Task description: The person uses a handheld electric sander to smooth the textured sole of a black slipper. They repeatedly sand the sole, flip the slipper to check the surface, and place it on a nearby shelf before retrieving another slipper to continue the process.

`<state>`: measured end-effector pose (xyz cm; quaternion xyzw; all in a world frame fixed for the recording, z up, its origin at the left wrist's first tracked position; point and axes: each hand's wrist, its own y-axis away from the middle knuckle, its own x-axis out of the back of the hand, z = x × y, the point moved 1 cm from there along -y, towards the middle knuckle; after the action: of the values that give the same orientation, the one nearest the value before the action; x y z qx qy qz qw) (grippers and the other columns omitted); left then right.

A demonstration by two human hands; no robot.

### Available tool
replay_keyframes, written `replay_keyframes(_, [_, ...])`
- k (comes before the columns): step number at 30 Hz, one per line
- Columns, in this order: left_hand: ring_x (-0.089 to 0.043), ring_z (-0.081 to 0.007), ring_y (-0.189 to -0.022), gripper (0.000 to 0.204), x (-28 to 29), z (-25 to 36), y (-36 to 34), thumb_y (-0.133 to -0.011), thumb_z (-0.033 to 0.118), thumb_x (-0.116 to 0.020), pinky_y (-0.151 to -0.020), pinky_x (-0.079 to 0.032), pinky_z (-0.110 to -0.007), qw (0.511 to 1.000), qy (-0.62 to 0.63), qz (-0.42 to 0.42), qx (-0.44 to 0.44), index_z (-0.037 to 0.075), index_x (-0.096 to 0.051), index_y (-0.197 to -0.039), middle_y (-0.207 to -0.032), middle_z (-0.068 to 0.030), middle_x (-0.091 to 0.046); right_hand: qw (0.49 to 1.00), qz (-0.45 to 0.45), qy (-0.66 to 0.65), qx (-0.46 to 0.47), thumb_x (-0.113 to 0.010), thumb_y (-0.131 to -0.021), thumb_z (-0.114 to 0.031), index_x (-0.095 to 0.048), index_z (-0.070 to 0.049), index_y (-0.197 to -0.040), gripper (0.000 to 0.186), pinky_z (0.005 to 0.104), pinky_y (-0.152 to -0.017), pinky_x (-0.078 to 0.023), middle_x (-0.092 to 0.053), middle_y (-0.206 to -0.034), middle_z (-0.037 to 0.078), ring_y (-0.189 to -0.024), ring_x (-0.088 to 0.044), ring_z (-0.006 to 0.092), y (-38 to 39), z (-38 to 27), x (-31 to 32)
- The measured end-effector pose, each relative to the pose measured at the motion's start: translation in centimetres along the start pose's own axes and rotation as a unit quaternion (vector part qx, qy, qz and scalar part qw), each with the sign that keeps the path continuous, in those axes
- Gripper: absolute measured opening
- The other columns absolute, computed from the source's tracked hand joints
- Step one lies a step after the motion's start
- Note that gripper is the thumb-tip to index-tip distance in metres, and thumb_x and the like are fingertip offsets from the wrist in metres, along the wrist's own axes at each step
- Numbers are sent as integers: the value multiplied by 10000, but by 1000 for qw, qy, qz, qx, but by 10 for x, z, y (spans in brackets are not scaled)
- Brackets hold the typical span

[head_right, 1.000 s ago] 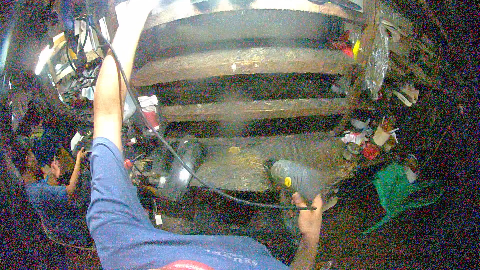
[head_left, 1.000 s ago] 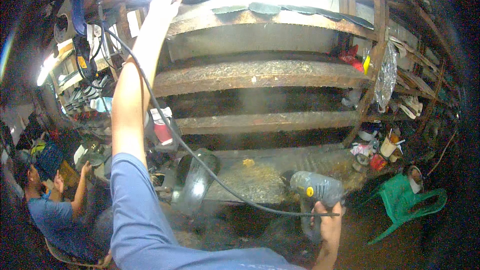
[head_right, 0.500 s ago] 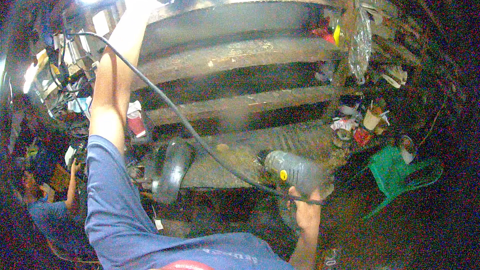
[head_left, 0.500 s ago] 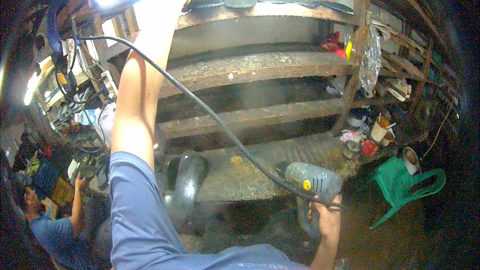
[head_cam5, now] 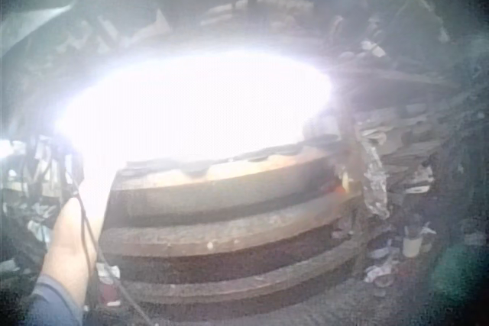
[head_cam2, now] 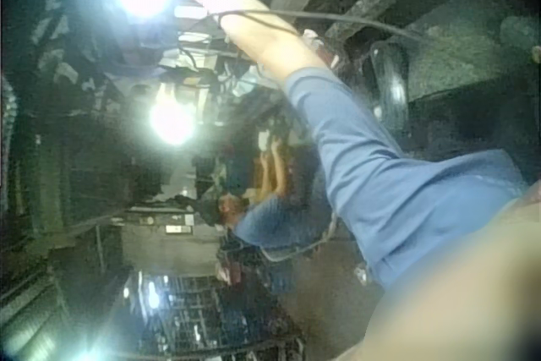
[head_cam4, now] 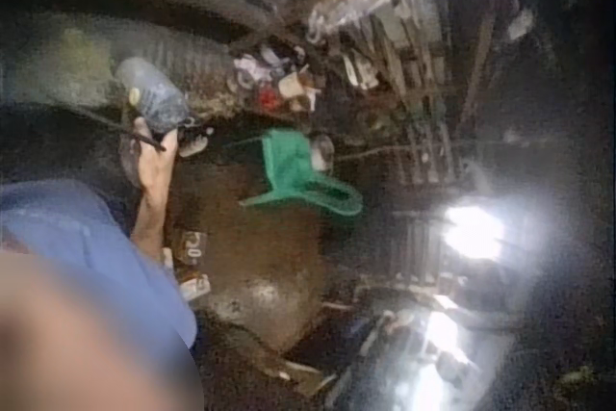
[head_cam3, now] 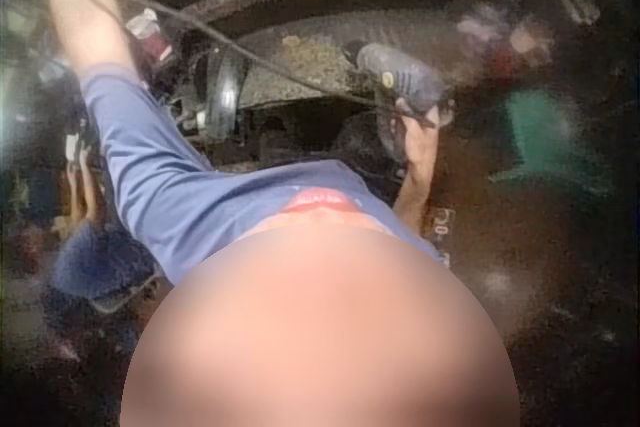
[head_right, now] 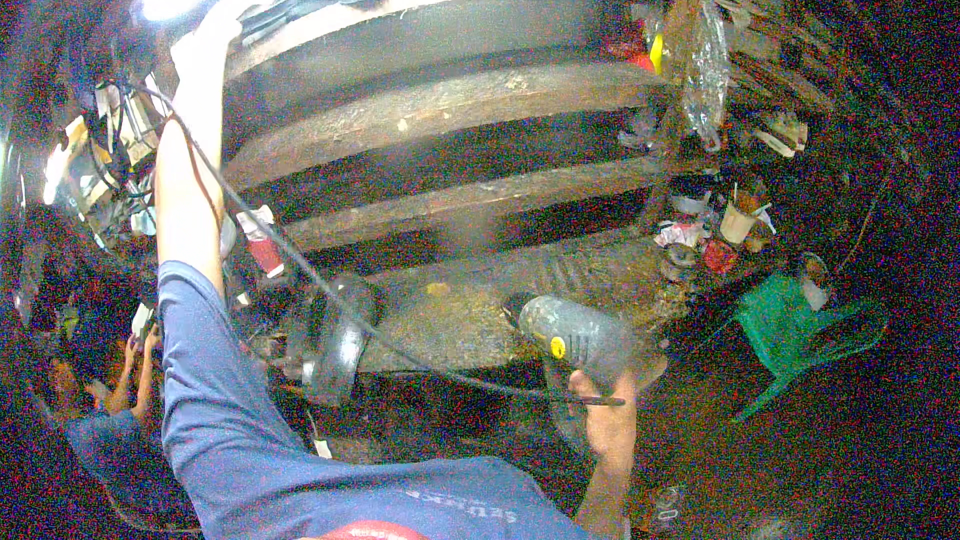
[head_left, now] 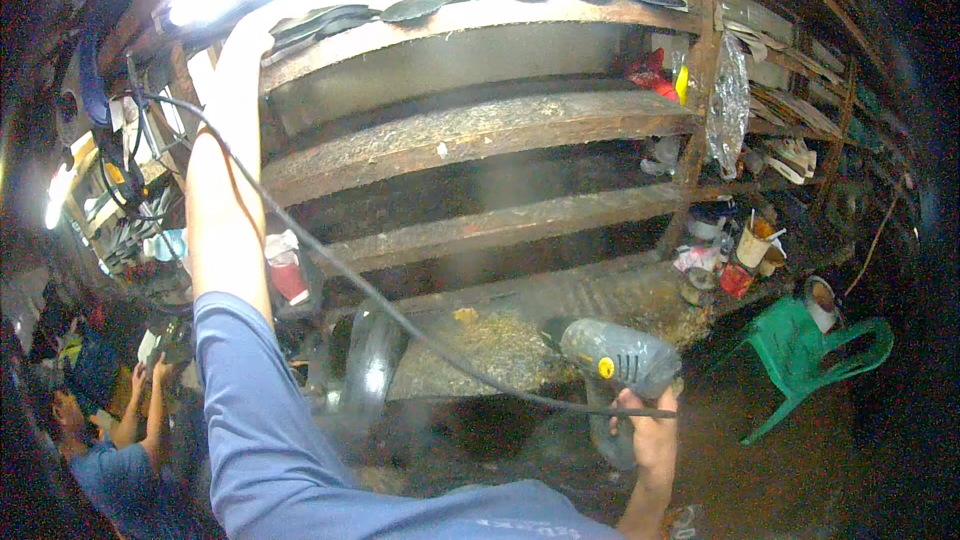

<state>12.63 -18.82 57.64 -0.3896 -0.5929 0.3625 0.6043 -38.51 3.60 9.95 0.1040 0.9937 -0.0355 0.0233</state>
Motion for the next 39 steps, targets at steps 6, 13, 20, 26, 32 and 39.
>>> replay_keyframes(6, [-706, -270, -1133, 478, 22, -8, 14, -909, 30, -695, -1003, -592, -394, 1000, 0, -5, -13, 82, -669, -1383, -1303, -124, -703, 998, -10, 53, -23, -818, -931, -195, -486, -25, -1497, 677, 405, -977, -521, -606, -1356, 150, -1176, -605, 284, -7, -4, -1])
replay_keyframes(13, [-706, -274, -1141, 497, 33, 0, 30, -906, 34, -694, -1009, -590, -399, 1000, 0, -12, -29, 81, -659, -1400, -1313, -124, -701, 998, -12, -49, -27, -800, -966, -255, -592, -61, -1278, 423, 318, -578, -565, -688, -906, 72, -699, -660, 162, 0, -4, -27])
replay_keyframes(20, [-706, -278, -1150, 517, 39, 9, 56, -904, 38, -693, -1016, -588, -404, 998, 48, -16, -23, 80, -650, -1417, -1323, -124, -699, 996, -40, -44, -62, -774, -969, -189, -545, -73, -1388, 492, 336, -637, -566, -699, -983, 64, -775, -668, 184, 5, -25, -26])
replay_keyframes(26, [-706, -296, -1174, 513, 25, -31, 118, -930, 74, -687, -1033, -582, -423, 874, 477, -7, 98, 77, -628, -1440, -1359, -130, -694, 999, -12, 9, -48, -718, -1001, -293, -605, -77, -1252, 350, 341, -646, -544, -701, -872, 49, -721, -658, 161, -32, -59, -11])
replay_keyframes(32, [-705, -301, -1199, 591, -9, 2, 263, -920, 71, -672, -1059, -583, -449, 645, 747, -14, 161, 49, -559, -1500, -1368, -136, -687, 995, -75, 63, 17, -697, -1034, -350, -611, -107, -1182, 297, 314, -481, -517, -685, -818, 43, -554, -624, 154, -91, -100, 6])
replay_keyframes(39, [-547, -303, -1424, 1077, 23, 90, 453, -699, 57, -789, -1221, -390, -408, 632, 705, -57, 317, 17, -331, -1673, -1578, -176, -537, 984, -92, 155, -6, -636, -1067, -490, -644, -79, -1010, 416, 265, -473, -524, -651, -711, 33, -530, -626, 117, -99, -153, 23])
